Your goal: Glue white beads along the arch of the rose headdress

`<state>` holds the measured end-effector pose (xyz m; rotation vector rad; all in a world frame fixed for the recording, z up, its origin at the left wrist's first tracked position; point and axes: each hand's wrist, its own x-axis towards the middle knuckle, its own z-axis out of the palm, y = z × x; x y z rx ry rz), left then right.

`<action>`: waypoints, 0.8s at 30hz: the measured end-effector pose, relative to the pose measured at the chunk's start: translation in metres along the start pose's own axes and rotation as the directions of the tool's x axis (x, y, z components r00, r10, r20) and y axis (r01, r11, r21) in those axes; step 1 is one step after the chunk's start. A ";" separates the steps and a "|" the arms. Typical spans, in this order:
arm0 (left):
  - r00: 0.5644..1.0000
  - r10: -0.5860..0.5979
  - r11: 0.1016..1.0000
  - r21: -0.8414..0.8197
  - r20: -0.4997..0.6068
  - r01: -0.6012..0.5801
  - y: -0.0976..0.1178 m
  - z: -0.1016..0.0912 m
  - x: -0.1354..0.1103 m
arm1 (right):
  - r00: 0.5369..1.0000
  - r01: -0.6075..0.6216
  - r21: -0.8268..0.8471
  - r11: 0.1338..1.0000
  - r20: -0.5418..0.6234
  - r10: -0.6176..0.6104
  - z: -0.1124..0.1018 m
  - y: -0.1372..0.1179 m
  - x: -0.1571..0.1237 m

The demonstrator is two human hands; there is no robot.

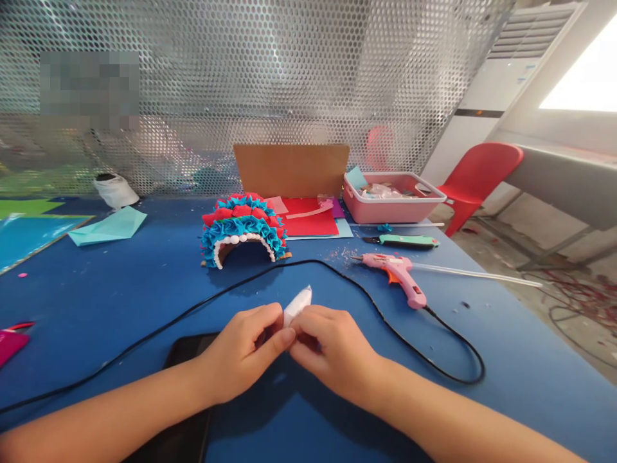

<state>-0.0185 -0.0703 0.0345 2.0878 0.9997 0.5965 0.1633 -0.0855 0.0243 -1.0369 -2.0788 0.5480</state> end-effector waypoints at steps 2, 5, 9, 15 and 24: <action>0.999 0.040 0.999 0.002 0.006 -0.040 -0.001 0.001 0.001 | 1.000 -0.024 0.023 0.999 0.020 0.023 0.000 0.001 -0.001; 0.994 0.102 0.994 -0.039 0.027 -0.101 -0.004 -0.001 0.001 | 0.993 -0.095 0.145 0.985 0.083 0.084 -0.002 0.003 -0.001; 0.978 0.202 0.973 -0.122 0.058 -0.194 -0.006 -0.004 0.000 | 0.980 -0.163 0.345 0.924 0.162 0.113 -0.004 0.002 -0.001; 0.960 0.278 0.951 -0.149 0.031 -0.271 -0.008 -0.005 -0.001 | 0.962 -0.247 0.555 0.794 0.239 0.132 -0.004 -0.001 -0.001; 0.987 0.162 0.970 -0.183 0.009 -0.158 -0.006 -0.005 -0.003 | 0.946 -0.322 0.633 0.704 0.236 0.221 -0.006 0.003 0.003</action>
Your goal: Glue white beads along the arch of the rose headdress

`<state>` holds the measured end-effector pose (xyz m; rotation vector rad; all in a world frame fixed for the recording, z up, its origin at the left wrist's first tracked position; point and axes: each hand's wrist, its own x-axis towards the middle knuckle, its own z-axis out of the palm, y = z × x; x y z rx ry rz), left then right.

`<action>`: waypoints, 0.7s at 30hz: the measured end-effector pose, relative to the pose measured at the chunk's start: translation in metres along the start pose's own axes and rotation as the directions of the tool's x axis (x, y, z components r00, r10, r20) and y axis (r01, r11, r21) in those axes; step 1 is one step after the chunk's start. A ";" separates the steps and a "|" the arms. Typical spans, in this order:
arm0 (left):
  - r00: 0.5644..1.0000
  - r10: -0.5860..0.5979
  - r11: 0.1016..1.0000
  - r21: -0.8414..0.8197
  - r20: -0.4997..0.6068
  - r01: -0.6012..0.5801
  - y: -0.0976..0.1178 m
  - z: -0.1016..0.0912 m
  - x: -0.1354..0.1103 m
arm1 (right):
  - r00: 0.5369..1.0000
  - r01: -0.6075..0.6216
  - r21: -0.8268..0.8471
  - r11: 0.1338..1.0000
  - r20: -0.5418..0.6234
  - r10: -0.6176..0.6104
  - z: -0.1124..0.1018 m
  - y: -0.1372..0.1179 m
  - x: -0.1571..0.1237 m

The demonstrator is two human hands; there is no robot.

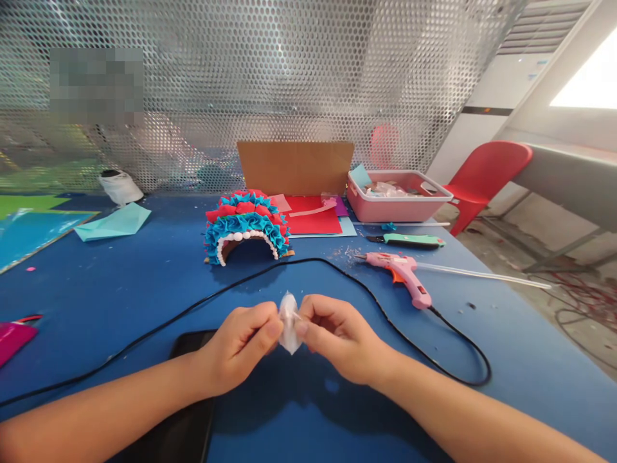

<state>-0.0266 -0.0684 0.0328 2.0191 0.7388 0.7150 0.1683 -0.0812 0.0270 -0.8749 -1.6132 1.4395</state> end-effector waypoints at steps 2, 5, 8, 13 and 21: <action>0.994 0.001 1.000 0.003 -0.113 -0.001 -0.001 0.000 0.000 | 1.000 0.002 0.019 1.000 0.000 -0.002 -0.002 -0.002 0.000; 0.952 0.107 0.990 0.124 -0.287 -0.074 -0.003 0.000 0.000 | 0.998 0.047 0.072 0.996 -0.032 -0.045 -0.005 -0.005 -0.001; 0.981 0.121 0.966 0.246 -0.152 -0.081 -0.003 0.001 0.001 | 0.999 0.030 0.089 0.996 -0.020 -0.029 -0.008 -0.007 -0.002; 0.998 -0.037 0.989 0.147 0.045 0.030 0.005 -0.002 0.003 | 0.997 -0.024 0.128 0.992 -0.066 0.033 -0.010 -0.004 -0.002; 0.959 -0.279 0.894 -0.376 -0.039 0.244 -0.007 0.000 0.011 | 0.959 -0.032 0.215 0.976 -0.267 0.090 -0.007 -0.001 0.005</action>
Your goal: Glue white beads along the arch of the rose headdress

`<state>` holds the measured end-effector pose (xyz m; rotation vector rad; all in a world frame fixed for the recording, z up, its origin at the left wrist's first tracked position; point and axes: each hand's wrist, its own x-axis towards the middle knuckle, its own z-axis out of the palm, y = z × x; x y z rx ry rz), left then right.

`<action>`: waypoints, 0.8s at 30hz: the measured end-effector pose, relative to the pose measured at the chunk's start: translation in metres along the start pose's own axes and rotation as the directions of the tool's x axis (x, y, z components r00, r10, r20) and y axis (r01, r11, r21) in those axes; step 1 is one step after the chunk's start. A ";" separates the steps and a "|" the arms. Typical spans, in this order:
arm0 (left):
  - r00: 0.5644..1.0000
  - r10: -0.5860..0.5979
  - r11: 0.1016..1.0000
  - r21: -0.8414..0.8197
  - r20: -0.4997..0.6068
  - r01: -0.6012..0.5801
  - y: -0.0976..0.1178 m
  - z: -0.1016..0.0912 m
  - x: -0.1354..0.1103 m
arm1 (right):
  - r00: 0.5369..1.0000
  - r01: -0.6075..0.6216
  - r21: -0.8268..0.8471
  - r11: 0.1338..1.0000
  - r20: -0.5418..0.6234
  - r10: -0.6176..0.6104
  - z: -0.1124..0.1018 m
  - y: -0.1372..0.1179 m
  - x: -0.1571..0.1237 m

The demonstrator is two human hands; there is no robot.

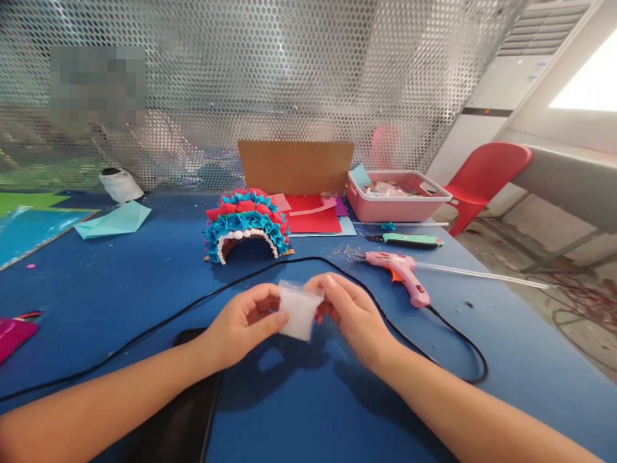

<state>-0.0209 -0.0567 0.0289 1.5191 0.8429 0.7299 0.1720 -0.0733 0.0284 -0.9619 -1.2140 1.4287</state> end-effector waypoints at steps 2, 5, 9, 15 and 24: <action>0.998 -0.055 0.989 -0.139 -0.028 0.050 -0.004 0.001 0.002 | 0.999 -0.018 -0.037 0.999 0.030 0.019 0.002 -0.001 0.000; 0.997 -0.075 0.977 -0.203 -0.036 0.066 -0.004 0.001 0.002 | 0.996 -0.073 -0.111 0.991 0.042 0.078 0.003 -0.002 -0.001; 0.995 -0.090 0.978 -0.190 -0.043 0.080 0.000 0.000 0.001 | 0.997 -0.072 -0.126 0.989 0.006 0.074 0.002 -0.001 0.000; 0.987 -0.129 0.987 -0.108 -0.092 0.118 -0.002 -0.002 0.001 | 0.994 -0.105 -0.104 0.989 -0.007 0.104 0.003 0.002 -0.001; 0.983 -0.172 0.980 -0.109 -0.064 0.164 -0.005 -0.001 0.000 | 0.996 -0.083 -0.059 0.995 0.005 0.084 0.005 0.001 -0.003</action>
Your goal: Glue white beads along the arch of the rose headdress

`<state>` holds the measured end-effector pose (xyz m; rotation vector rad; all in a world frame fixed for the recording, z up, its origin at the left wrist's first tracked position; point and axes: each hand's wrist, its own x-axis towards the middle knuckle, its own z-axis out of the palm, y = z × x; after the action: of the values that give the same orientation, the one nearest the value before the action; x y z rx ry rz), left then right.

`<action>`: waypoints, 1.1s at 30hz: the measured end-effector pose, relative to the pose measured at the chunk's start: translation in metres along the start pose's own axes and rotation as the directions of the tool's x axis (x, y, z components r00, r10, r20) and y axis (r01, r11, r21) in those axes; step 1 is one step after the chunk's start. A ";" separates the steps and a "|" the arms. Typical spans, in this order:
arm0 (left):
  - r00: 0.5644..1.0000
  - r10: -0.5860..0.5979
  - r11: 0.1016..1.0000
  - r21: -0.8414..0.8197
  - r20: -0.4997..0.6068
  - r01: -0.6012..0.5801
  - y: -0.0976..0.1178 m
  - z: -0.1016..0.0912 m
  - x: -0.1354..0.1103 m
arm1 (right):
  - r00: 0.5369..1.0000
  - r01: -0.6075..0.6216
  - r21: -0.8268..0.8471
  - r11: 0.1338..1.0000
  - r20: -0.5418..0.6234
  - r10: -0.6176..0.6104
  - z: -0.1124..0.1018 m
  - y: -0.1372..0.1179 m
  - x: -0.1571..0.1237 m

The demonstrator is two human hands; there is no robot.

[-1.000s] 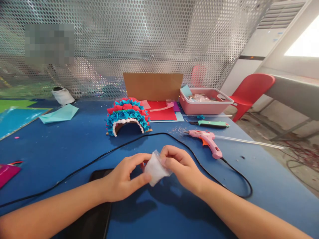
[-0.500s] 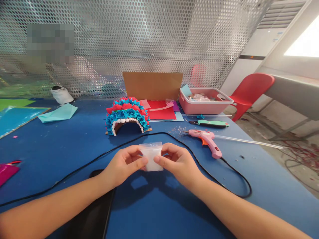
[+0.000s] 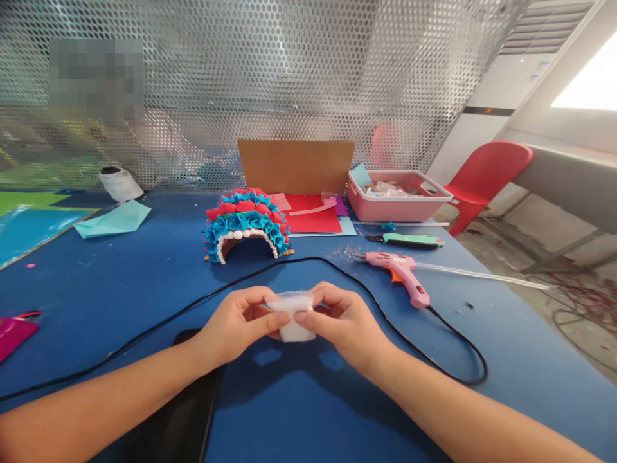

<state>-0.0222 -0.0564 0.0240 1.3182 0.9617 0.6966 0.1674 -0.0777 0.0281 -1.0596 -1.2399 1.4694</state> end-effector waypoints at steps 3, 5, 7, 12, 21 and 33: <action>0.999 -0.030 0.999 -0.009 0.013 0.031 0.001 0.000 -0.001 | 1.000 0.010 0.000 1.000 0.008 -0.010 0.001 0.001 -0.001; 0.999 -0.042 0.999 -0.021 0.027 0.042 0.002 0.001 -0.002 | 1.000 0.016 -0.001 1.000 0.011 -0.016 0.002 0.001 -0.001; 0.998 -0.034 0.999 -0.037 0.046 0.036 0.004 0.002 -0.003 | 1.000 0.026 -0.009 1.000 0.011 -0.026 0.002 0.002 -0.001; 0.996 0.011 0.998 -0.054 0.087 -0.006 0.007 0.003 -0.004 | 0.997 0.077 -0.013 0.997 0.021 -0.077 0.001 0.003 -0.002; 0.997 0.069 0.992 0.109 -0.035 -0.065 0.001 0.003 -0.002 | 0.997 -0.012 -0.064 0.998 0.073 0.017 0.001 -0.003 0.000; 0.991 0.113 0.992 0.071 -0.075 -0.107 0.005 0.001 -0.001 | 0.995 0.059 -0.180 0.982 -0.063 -0.071 0.001 0.000 0.001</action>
<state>-0.0213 -0.0572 0.0296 1.4198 0.9881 0.8119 0.1666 -0.0768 0.0281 -1.1663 -1.3629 1.2803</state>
